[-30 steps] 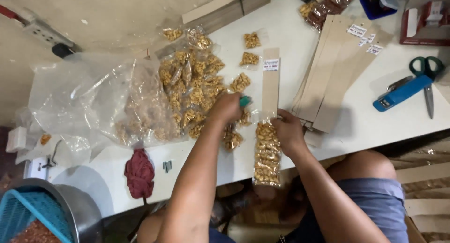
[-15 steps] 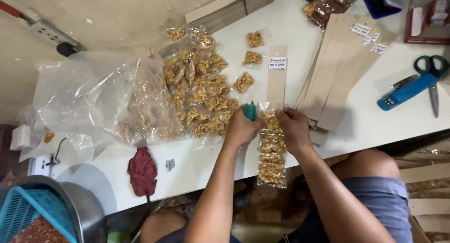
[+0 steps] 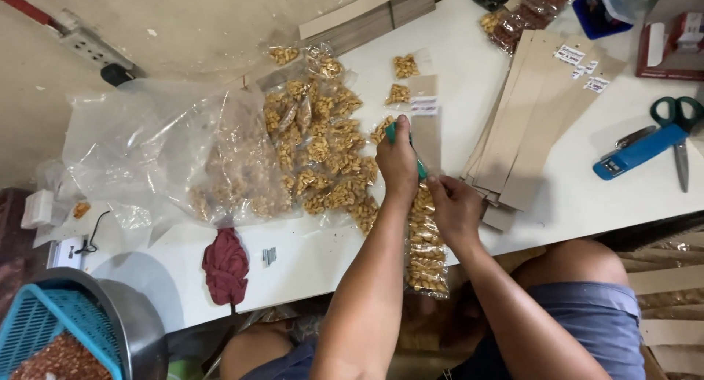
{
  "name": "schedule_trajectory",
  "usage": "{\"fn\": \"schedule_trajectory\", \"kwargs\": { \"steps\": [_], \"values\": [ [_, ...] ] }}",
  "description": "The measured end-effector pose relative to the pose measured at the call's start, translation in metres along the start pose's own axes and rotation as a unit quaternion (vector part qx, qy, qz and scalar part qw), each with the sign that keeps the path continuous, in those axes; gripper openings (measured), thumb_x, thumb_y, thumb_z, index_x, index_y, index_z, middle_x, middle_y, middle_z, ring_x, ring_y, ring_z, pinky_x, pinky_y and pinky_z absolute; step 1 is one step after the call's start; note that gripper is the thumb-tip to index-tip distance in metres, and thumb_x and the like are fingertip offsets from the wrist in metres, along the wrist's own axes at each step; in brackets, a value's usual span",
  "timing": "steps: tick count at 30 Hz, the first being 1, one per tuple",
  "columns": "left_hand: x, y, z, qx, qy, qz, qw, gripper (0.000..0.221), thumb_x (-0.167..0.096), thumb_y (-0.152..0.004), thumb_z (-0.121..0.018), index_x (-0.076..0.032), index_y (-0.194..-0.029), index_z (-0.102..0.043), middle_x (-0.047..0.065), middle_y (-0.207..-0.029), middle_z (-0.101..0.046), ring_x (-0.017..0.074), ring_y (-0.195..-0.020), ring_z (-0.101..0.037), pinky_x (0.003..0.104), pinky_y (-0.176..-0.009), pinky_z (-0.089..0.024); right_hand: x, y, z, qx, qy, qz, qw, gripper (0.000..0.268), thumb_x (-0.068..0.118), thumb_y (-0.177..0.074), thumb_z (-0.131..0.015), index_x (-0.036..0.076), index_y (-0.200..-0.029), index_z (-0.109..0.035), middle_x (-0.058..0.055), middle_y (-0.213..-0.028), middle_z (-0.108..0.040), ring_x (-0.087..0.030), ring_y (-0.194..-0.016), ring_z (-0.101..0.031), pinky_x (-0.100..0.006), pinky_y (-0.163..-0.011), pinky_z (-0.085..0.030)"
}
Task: Stapling cardboard headers onto small plastic bags of nuts for retail display.
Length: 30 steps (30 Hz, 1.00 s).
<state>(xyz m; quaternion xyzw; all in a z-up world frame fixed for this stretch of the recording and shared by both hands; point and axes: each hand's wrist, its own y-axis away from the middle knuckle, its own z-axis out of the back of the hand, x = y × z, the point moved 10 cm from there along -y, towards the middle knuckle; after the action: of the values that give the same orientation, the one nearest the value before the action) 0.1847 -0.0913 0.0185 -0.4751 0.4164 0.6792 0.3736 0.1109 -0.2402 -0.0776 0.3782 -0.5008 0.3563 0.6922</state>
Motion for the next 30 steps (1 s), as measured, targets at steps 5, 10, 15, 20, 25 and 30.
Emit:
{"fn": "schedule_trajectory", "kwargs": {
  "steps": [5, 10, 15, 20, 25, 30],
  "values": [
    [0.004, 0.004, -0.006, -0.009, 0.112, -0.008, 0.994, 0.049, -0.055, -0.086, -0.066, -0.007, -0.087, -0.073, 0.01, -0.079, -0.071, 0.0245, -0.082, -0.069, 0.04, -0.077, -0.051, 0.003, 0.005, -0.001, -0.016, -0.007, 0.027, 0.999, 0.021, 0.026, -0.097, -0.072, 0.008, -0.098, -0.081, -0.008, -0.068, -0.069, -0.016, -0.072, -0.064, -0.033, -0.065, -0.046],
    [0.036, -0.01, 0.035, 0.021, 0.147, -0.005, 0.989, 0.019, -0.025, -0.082, -0.075, -0.01, -0.093, -0.069, 0.004, -0.076, -0.065, 0.0198, -0.07, -0.066, 0.033, -0.059, -0.048, -0.04, -0.045, -0.023, 0.039, -0.015, -0.053, 0.998, 0.026, 0.04, -0.096, -0.069, 0.017, -0.095, -0.08, -0.006, -0.071, -0.068, -0.02, -0.071, -0.064, -0.038, -0.065, -0.048],
    [0.043, 0.081, 0.09, 0.158, -0.321, -0.192, 0.914, 0.037, -0.016, -0.076, -0.075, -0.004, -0.11, -0.065, 0.024, -0.108, -0.071, 0.0467, -0.108, -0.068, 0.056, -0.089, -0.057, 0.004, -0.059, -0.042, 0.111, -0.179, -0.132, 0.969, 0.048, 0.034, -0.096, -0.074, 0.005, -0.132, -0.062, -0.01, -0.092, -0.069, -0.023, -0.081, -0.071, -0.041, -0.061, -0.059],
    [0.062, 0.176, 0.08, 0.303, -0.39, -0.459, 0.739, 0.034, 0.004, -0.068, -0.062, -0.001, -0.101, -0.065, 0.017, -0.143, -0.056, 0.0433, -0.141, -0.045, 0.054, -0.105, -0.05, 0.005, -0.047, -0.035, 0.143, -0.155, -0.11, 0.971, 0.067, 0.018, -0.088, -0.083, 0.003, -0.144, -0.051, -0.012, -0.103, -0.062, -0.027, -0.092, -0.067, -0.043, -0.073, -0.06],
    [0.044, 0.175, 0.049, 0.361, -0.521, -0.398, 0.663, 0.032, -0.006, -0.084, -0.057, -0.005, -0.113, -0.069, 0.018, -0.133, -0.062, 0.0386, -0.141, -0.047, 0.05, -0.096, -0.054, 0.008, -0.051, -0.03, 0.147, -0.143, -0.073, 0.976, 0.065, 0.018, -0.088, -0.084, 0.007, -0.144, -0.054, -0.014, -0.107, -0.067, -0.026, -0.1, -0.067, -0.043, -0.088, -0.055],
    [0.057, 0.145, 0.032, 0.345, -0.51, -0.427, 0.663, 0.026, -0.002, -0.08, -0.061, 0.002, -0.104, -0.068, 0.024, -0.134, -0.056, 0.0443, -0.135, -0.049, 0.05, -0.081, -0.059, 0.017, -0.039, -0.032, 0.153, -0.166, -0.076, 0.971, 0.07, 0.016, -0.087, -0.084, 0.003, -0.147, -0.05, -0.015, -0.11, -0.066, -0.026, -0.102, -0.067, -0.042, -0.091, -0.056]
  ]
}}
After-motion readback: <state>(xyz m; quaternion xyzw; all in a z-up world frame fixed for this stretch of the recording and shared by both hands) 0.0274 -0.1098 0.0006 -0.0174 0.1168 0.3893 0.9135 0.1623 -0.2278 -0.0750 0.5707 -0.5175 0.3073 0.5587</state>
